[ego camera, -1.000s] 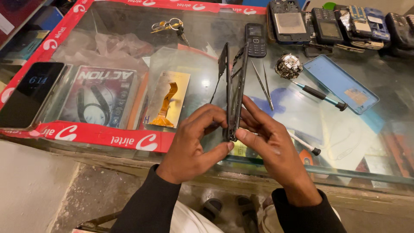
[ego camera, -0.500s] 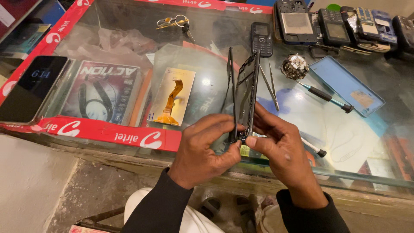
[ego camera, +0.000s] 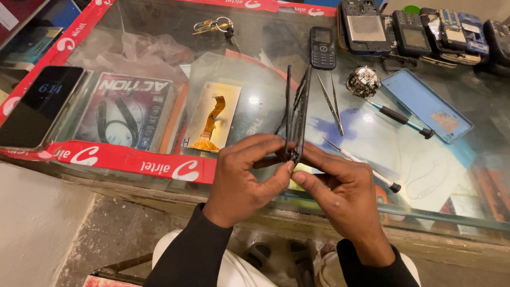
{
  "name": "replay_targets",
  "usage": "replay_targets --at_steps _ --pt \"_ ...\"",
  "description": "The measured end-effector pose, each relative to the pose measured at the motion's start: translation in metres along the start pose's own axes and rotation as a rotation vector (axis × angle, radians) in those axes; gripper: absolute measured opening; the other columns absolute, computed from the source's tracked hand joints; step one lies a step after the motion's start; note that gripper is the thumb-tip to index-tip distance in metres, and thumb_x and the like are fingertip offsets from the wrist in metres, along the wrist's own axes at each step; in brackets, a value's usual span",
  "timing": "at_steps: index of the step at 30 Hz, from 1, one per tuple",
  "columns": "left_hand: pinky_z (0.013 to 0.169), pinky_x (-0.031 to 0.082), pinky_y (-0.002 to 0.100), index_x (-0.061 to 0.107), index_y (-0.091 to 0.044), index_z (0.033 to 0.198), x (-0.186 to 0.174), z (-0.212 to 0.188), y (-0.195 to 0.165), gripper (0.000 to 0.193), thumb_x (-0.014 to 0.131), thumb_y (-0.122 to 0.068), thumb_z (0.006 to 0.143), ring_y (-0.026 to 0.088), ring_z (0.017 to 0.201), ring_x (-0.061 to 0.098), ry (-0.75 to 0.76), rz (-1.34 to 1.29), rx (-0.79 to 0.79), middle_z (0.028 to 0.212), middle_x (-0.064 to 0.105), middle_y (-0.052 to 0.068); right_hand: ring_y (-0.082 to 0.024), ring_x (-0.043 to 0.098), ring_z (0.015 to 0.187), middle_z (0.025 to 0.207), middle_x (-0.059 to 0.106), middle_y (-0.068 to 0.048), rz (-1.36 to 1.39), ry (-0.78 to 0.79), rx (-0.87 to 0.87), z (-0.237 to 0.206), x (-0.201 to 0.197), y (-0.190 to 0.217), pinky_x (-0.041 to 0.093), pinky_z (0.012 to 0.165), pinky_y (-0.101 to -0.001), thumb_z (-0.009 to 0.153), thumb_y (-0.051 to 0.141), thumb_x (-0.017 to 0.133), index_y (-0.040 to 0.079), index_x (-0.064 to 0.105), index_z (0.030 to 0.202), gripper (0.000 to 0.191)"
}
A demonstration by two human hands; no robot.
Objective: The person uses a screwdriver and tweezers to remove screws and separate the casing of a mobile phone. They carefully pry open the device, disconnect a ribbon cable, and remove the front frame, leaving the internal components exposed on the work surface.
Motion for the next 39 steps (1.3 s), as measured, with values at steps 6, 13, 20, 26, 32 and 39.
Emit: replay_targets --at_steps 6,13,20,26,32,39 --pt "0.087 0.064 0.029 0.071 0.004 0.111 0.001 0.0 0.002 0.026 0.078 -0.008 0.089 0.014 0.098 0.077 0.008 -0.082 -0.103 0.111 0.075 0.01 -0.011 0.075 0.085 0.097 0.079 -0.009 -0.308 -0.169 -0.203 -0.004 0.01 0.007 0.06 0.076 -0.0244 0.086 0.007 0.082 0.001 0.076 0.102 0.018" --pt "0.088 0.064 0.028 0.071 0.003 0.112 0.002 -0.001 0.002 0.031 0.08 -0.007 0.084 0.015 0.096 0.079 -0.011 -0.005 -0.045 0.11 0.075 0.011 -0.01 0.074 0.079 0.093 0.079 -0.008 -0.279 -0.168 -0.114 -0.008 0.009 0.0 0.059 0.072 -0.0237 0.088 0.006 0.078 -0.001 0.076 0.101 0.014" --pt "0.084 0.066 0.029 0.071 0.003 0.113 0.007 -0.007 0.003 0.034 0.08 -0.01 0.083 0.018 0.094 0.08 -0.05 0.096 0.04 0.112 0.076 0.013 -0.01 0.075 0.083 0.092 0.079 -0.007 -0.217 -0.161 -0.084 -0.012 0.011 -0.002 0.06 0.072 -0.0241 0.092 0.005 0.076 -0.002 0.073 0.105 0.016" --pt "0.084 0.065 0.028 0.071 0.002 0.114 0.007 -0.009 0.003 0.034 0.079 -0.011 0.084 0.018 0.094 0.08 -0.032 0.106 0.036 0.111 0.076 0.013 -0.01 0.074 0.08 0.091 0.079 -0.006 -0.267 -0.178 -0.112 -0.014 0.011 -0.002 0.06 0.07 -0.0239 0.092 0.007 0.077 -0.002 0.074 0.104 0.015" --pt "0.085 0.064 0.029 0.071 0.004 0.115 0.007 -0.006 0.002 0.037 0.081 -0.011 0.083 0.019 0.097 0.079 -0.029 0.151 0.072 0.113 0.076 0.013 -0.008 0.075 0.077 0.089 0.079 -0.005 -0.268 -0.201 -0.084 -0.014 0.01 -0.001 0.059 0.069 -0.023 0.09 0.007 0.078 -0.002 0.074 0.103 0.016" --pt "0.09 0.065 0.029 0.07 0.004 0.119 0.003 -0.006 -0.002 0.04 0.08 -0.009 0.083 0.02 0.102 0.079 0.014 0.093 0.057 0.118 0.073 0.015 -0.006 0.072 0.077 0.09 0.08 -0.004 -0.214 -0.184 -0.057 -0.012 0.006 -0.003 0.06 0.069 -0.0217 0.089 0.008 0.079 -0.001 0.077 0.105 0.018"
Point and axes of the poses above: each hand's wrist, its own z-axis towards the middle knuckle, its own x-axis out of the palm, y = z × x, the point moved 2 cm from there along z, towards the middle knuckle
